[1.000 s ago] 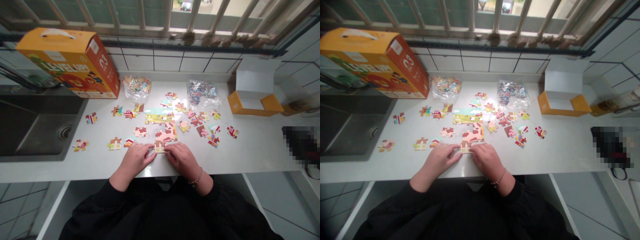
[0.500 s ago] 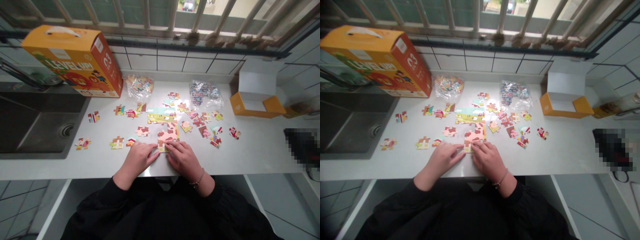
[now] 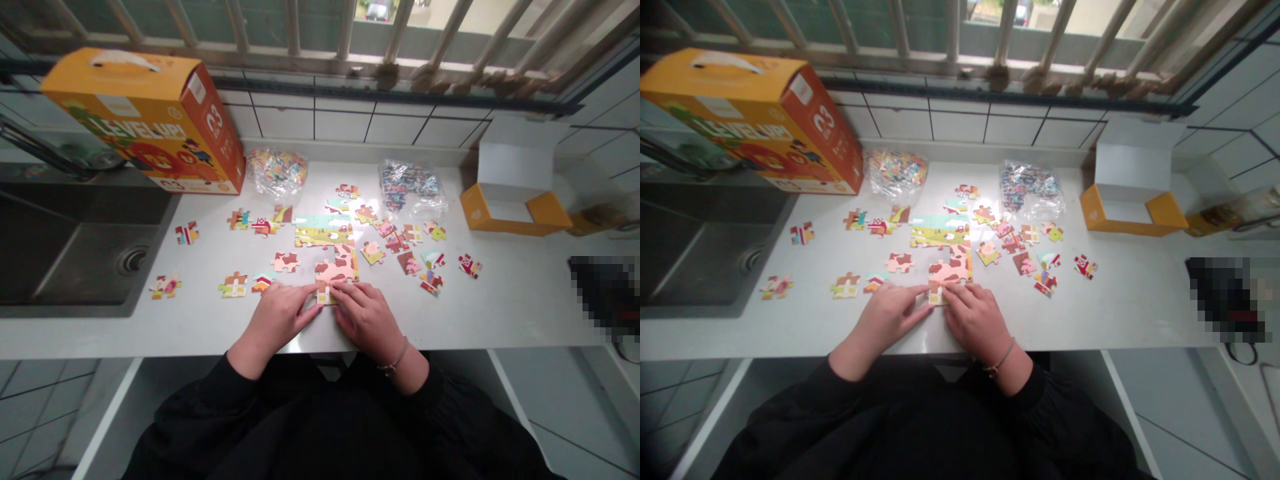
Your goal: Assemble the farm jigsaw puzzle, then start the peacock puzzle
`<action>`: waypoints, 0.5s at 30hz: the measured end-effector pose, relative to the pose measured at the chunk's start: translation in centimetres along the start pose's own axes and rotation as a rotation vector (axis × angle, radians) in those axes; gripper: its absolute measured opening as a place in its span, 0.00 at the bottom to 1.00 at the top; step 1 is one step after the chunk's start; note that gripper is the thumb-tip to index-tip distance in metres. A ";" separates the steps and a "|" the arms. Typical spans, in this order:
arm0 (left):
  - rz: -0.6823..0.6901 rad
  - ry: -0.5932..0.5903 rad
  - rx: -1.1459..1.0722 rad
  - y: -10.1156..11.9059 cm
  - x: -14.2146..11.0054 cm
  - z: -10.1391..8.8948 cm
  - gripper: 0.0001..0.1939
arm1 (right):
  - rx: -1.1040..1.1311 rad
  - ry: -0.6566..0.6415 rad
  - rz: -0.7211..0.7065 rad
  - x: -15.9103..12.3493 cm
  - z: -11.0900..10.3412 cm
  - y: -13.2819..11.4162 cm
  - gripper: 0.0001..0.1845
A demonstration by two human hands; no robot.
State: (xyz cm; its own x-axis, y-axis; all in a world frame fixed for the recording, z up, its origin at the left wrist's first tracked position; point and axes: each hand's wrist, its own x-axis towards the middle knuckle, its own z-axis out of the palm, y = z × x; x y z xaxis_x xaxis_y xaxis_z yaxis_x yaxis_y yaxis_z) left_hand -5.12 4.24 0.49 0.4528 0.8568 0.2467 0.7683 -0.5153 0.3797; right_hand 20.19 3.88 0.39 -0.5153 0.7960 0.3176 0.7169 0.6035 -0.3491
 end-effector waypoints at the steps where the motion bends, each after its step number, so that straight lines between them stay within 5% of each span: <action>1: 0.010 -0.016 0.012 0.1 0.1 0.0 0.19 | -0.004 -0.003 0.003 0.0 0.0 0.0 0.19; 15: 0.005 -0.076 0.041 0.4 0.8 0.1 0.19 | -0.012 -0.022 0.031 -0.3 0.3 0.1 0.20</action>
State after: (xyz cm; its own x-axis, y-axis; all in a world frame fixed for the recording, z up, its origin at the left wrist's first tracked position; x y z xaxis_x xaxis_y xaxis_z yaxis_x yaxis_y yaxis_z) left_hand -4.39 4.71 0.76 0.4885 0.8539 0.1794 0.7830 -0.5197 0.3416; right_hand 20.24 3.70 -0.03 -0.5030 0.8151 0.2873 0.7383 0.5781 -0.3475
